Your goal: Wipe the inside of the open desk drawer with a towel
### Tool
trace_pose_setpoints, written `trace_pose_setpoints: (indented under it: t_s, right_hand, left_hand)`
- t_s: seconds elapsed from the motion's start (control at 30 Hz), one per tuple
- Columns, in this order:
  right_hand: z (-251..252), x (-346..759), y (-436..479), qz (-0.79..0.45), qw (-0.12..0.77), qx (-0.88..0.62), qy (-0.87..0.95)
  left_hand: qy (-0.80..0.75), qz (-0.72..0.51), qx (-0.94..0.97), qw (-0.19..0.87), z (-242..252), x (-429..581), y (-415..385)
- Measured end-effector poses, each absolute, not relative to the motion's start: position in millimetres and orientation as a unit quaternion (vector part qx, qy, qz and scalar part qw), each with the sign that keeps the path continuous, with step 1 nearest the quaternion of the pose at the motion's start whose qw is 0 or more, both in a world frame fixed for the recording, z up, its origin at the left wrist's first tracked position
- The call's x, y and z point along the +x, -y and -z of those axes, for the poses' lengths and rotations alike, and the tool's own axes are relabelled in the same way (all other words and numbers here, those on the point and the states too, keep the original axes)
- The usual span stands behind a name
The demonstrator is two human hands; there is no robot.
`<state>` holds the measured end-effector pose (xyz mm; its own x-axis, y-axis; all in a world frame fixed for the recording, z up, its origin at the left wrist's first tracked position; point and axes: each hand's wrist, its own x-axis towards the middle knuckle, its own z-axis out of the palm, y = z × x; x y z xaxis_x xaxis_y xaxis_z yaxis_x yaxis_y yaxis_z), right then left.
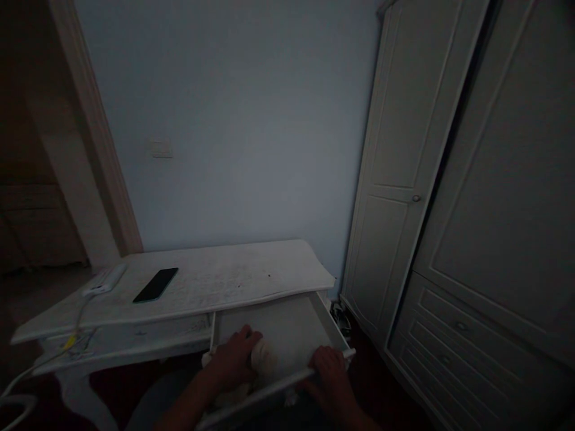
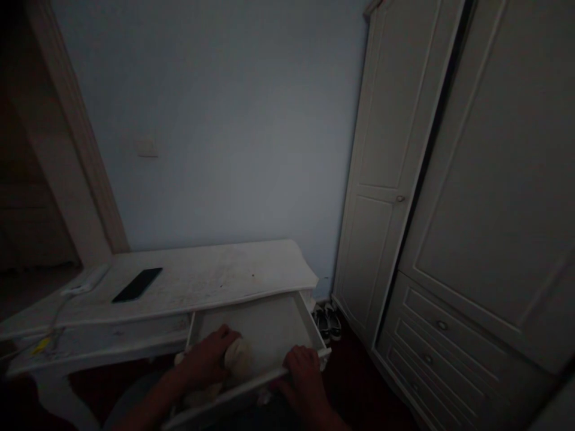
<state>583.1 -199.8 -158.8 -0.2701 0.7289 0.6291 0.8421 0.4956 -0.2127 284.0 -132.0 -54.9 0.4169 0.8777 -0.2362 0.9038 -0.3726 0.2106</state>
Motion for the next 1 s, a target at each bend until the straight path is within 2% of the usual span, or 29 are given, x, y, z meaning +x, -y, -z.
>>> trace_pose_setpoints:
  t_s: [0.27, 0.53, 0.73, 0.83, 1.0]
  right_hand:
    - [164, 552, 207, 0.117, 0.389, -0.498, 0.766]
    - [154, 546, 209, 0.083, 0.37, -0.506, 0.775]
    - [152, 590, 212, 0.092, 0.323, -0.502, 0.797]
    - [156, 626, 211, 0.099, 0.341, -0.543, 0.761]
    - [168, 641, 211, 0.003, 0.42, -0.558, 0.715]
  left_hand:
    - [-0.553, 0.067, 0.824, 0.107, 71, 262, 116]
    - [-0.505, 0.089, 0.841, 0.172, 76, 256, 116]
    - [-0.537, 0.126, 0.825, 0.123, 84, 259, 116]
    - [-0.515, 0.142, 0.836, 0.122, 85, 262, 113]
    - [-0.424, 0.142, 0.883, 0.146, 81, 292, 100]
